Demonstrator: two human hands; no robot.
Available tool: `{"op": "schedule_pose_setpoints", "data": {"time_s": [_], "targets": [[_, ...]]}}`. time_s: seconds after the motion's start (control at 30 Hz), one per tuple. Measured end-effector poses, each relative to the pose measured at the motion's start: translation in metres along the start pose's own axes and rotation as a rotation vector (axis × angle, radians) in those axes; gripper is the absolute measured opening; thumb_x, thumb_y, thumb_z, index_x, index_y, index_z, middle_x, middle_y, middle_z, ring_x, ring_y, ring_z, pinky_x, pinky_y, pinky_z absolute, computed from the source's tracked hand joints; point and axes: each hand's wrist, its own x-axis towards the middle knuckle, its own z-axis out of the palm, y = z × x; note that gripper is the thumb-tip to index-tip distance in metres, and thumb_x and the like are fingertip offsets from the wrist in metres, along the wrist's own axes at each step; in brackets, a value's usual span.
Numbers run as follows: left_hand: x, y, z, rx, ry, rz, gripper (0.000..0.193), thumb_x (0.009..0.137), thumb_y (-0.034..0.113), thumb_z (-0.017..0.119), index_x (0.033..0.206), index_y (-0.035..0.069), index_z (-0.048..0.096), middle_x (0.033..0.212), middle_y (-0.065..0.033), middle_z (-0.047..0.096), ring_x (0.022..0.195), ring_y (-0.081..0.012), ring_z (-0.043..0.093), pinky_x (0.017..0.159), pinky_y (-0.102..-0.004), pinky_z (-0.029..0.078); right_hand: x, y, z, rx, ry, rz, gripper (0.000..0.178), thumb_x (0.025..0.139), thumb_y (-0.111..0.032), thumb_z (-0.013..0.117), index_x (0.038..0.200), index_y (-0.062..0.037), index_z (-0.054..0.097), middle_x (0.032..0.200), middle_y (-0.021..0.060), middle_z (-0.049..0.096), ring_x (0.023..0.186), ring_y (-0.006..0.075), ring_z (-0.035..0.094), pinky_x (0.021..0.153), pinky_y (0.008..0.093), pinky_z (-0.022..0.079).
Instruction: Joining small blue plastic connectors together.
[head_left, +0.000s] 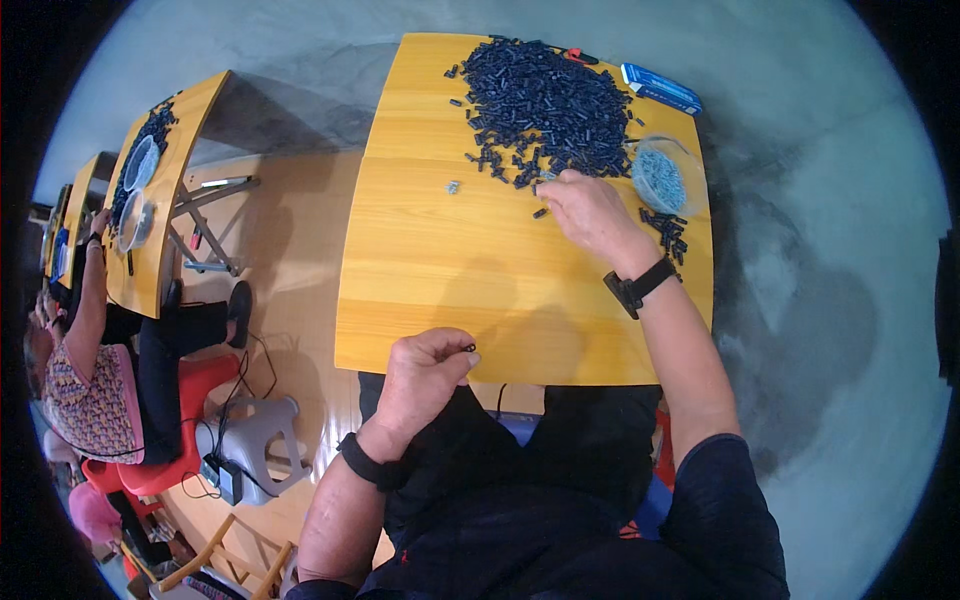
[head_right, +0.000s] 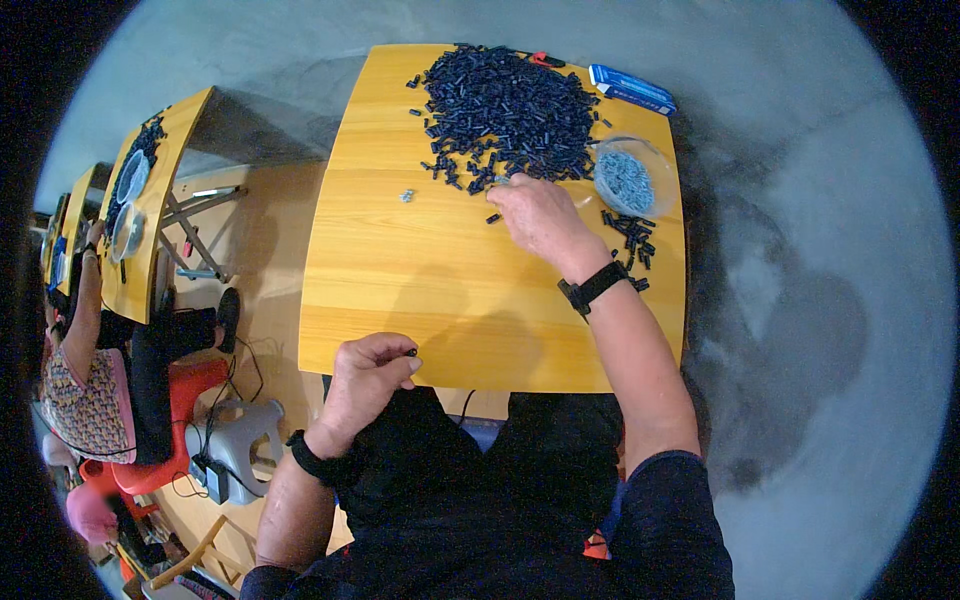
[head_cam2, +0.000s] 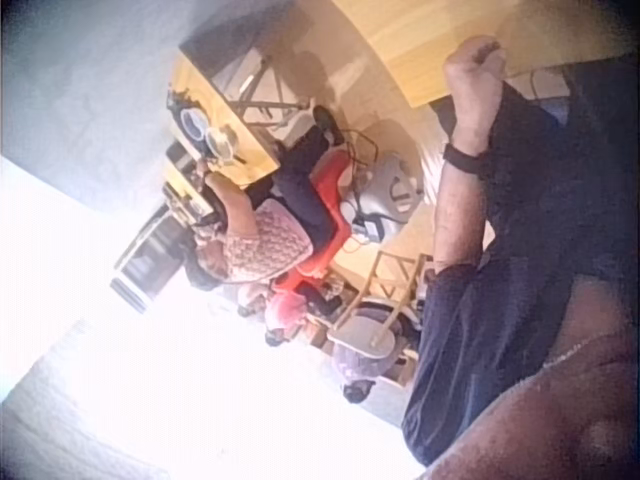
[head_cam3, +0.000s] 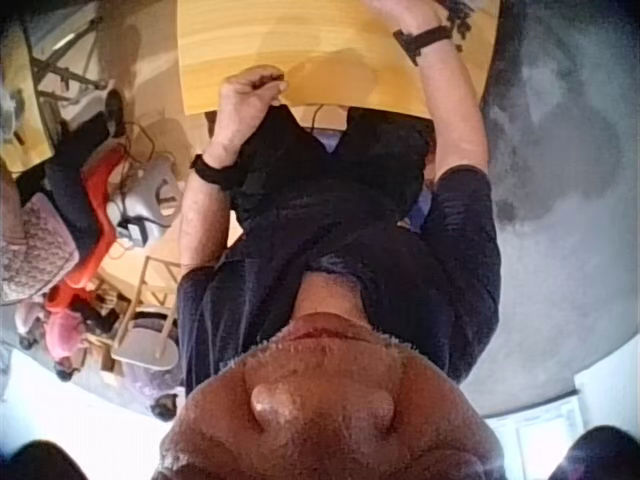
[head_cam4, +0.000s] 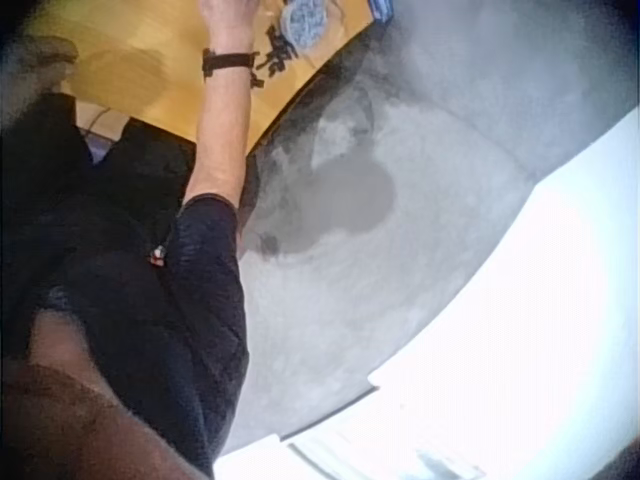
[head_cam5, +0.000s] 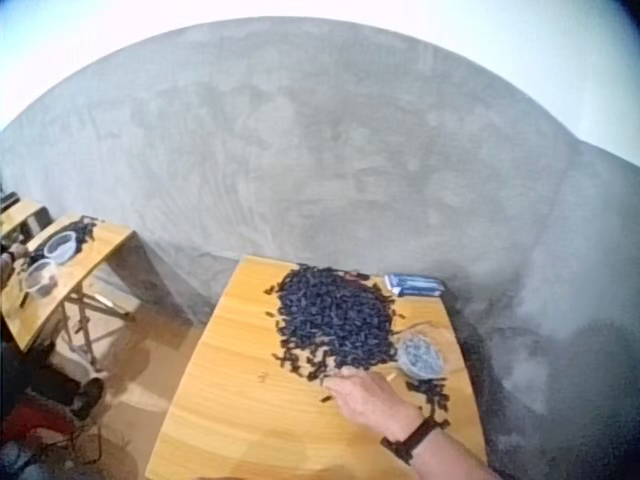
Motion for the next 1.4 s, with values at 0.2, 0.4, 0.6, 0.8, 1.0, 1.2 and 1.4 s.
{"op": "schedule_pose_setpoints", "data": {"time_s": [0.2,0.4,0.6,0.8,1.0,1.2,1.4], "targets": [[-0.001,0.001,0.000,0.029,-0.021,-0.030,0.017,0.084,0.002,0.067,0.098,-0.006,0.064,0.080,-0.0065,0.066,0.066,-0.0104,0.062,0.058,-0.0224,0.051,0.004,0.004,0.010,-0.079,-0.091,-0.041,0.013,0.084,-0.008,0.054,0.091,-0.0062,0.064,0.082,0.0150,0.059,0.078,0.0346,0.062,0.068,0.0447,0.051],[0.000,0.001,0.002,0.018,-0.023,-0.038,0.017,0.084,0.003,0.066,0.098,-0.006,0.064,0.081,-0.0066,0.066,0.067,-0.0100,0.062,0.060,-0.0224,0.051,0.008,0.004,0.014,-0.057,-0.094,0.002,0.011,0.085,-0.008,0.053,0.089,-0.0035,0.062,0.082,0.0176,0.060,0.080,0.0366,0.061,0.070,0.0463,0.051],[0.000,-0.004,0.003,0.002,-0.019,-0.020,0.016,0.085,0.001,0.066,0.099,-0.006,0.063,0.082,-0.0063,0.066,0.068,-0.0100,0.062,0.062,-0.0227,0.052,0.008,0.003,0.010,0.100,-0.061,0.048,0.012,0.084,-0.005,0.052,0.091,0.0006,0.059,0.086,0.0209,0.062,0.086,0.0408,0.060,0.076,0.0488,0.049],[-0.001,-0.008,0.004,-0.016,-0.006,-0.004,0.015,0.085,0.001,0.066,0.098,-0.006,0.064,0.081,-0.0060,0.066,0.071,-0.0100,0.062,0.063,-0.0230,0.052,0.007,0.005,0.011,0.098,-0.065,0.045,0.011,0.083,-0.004,0.051,0.088,0.0011,0.060,0.087,0.0207,0.061,0.087,0.0397,0.060,0.077,0.0482,0.049],[0.001,-0.005,0.003,0.053,0.011,0.025,0.014,0.085,0.001,0.066,0.097,-0.005,0.064,0.081,-0.0056,0.066,0.072,-0.0096,0.062,0.064,-0.0231,0.051,0.009,0.003,0.010,-0.010,-0.141,0.028,0.010,0.082,-0.003,0.050,0.082,-0.0003,0.059,0.083,0.0207,0.059,0.084,0.0389,0.061,0.072,0.0483,0.050],[-0.001,-0.004,0.003,-0.063,0.063,0.052,0.012,0.084,-0.001,0.065,0.095,-0.004,0.065,0.083,-0.0055,0.067,0.073,-0.0096,0.062,0.067,-0.0236,0.052,0.007,-0.002,0.011,-0.142,-0.118,0.016,0.007,0.082,-0.003,0.049,0.083,-0.0001,0.054,0.085,0.0201,0.060,0.081,0.0394,0.061,0.070,0.0482,0.050],[-0.002,0.002,0.002,-0.089,0.078,0.051,0.011,0.084,-0.002,0.063,0.095,-0.004,0.065,0.087,-0.0065,0.068,0.075,-0.0110,0.064,0.071,-0.0247,0.053,-0.015,-0.004,0.017,0.307,0.204,0.281,0.006,0.089,-0.005,0.052,0.091,0.0001,0.055,0.086,0.0162,0.062,0.070,0.0292,0.063,0.065,0.0392,0.053]]}}
